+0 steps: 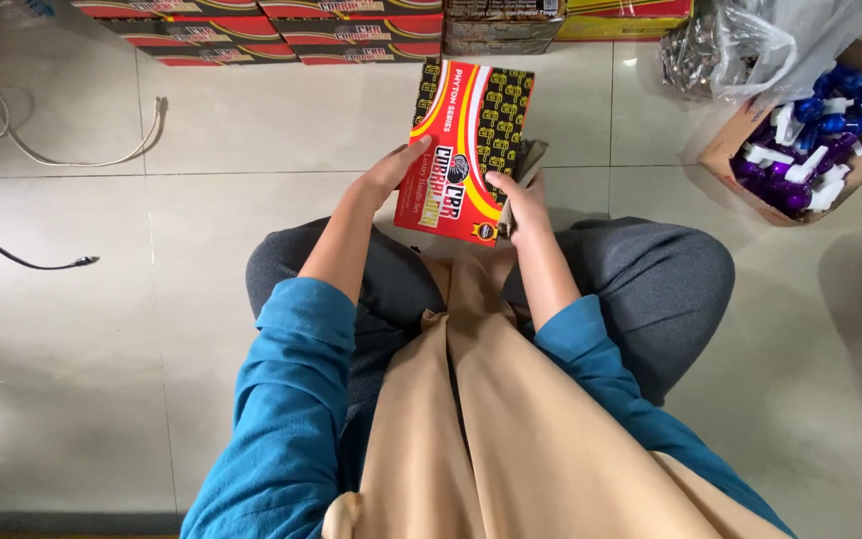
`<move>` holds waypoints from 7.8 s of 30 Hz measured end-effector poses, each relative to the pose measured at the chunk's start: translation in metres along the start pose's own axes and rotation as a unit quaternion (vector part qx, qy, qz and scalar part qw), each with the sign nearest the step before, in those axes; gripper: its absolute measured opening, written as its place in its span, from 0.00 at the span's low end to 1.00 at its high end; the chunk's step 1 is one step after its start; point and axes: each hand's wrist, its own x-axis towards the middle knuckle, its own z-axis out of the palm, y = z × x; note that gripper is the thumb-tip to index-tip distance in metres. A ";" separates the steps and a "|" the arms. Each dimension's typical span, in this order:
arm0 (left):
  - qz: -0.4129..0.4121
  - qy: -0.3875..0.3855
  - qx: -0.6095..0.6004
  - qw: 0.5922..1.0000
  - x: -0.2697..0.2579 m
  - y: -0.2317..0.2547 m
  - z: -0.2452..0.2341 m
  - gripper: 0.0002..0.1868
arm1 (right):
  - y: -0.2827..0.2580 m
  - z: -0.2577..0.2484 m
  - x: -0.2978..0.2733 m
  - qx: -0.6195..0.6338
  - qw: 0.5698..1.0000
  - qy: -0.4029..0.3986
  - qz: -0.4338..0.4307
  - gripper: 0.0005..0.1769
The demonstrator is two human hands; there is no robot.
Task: The person sits on the floor and wipes the exterior surfaces of several small product boxes using a cloth. They handle the boxes one by one, turning them to clean all sides, and then place them on a stack. The person also briefly handles a box containing plastic parts.
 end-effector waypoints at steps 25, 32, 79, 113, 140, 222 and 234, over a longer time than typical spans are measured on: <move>0.252 -0.056 0.143 0.955 0.040 -0.046 0.044 0.77 | -0.006 -0.016 -0.002 -0.211 0.970 0.028 -0.116 0.34; 0.257 -0.075 0.129 0.955 0.053 -0.059 0.047 0.70 | -0.032 0.017 0.079 -0.423 0.788 -0.007 -0.447 0.39; 0.163 -0.057 0.059 0.983 0.066 -0.058 0.001 0.42 | 0.040 -0.060 -0.085 -0.658 0.614 -0.247 -0.360 0.41; 0.185 0.114 0.438 0.872 0.012 -0.026 0.021 0.75 | -0.042 0.009 0.169 -0.434 0.896 -0.043 -0.084 0.21; 0.585 0.208 0.086 0.780 -0.001 -0.031 0.051 0.37 | -0.089 0.026 -0.020 -0.551 0.690 -0.166 -0.440 0.28; 0.497 0.188 0.230 0.815 -0.010 -0.058 -0.021 0.40 | -0.011 0.068 -0.029 -0.513 0.699 -0.157 -0.472 0.26; 0.473 0.220 0.252 0.815 -0.015 -0.032 -0.007 0.41 | -0.009 -0.058 0.163 -0.237 0.956 0.021 -0.170 0.21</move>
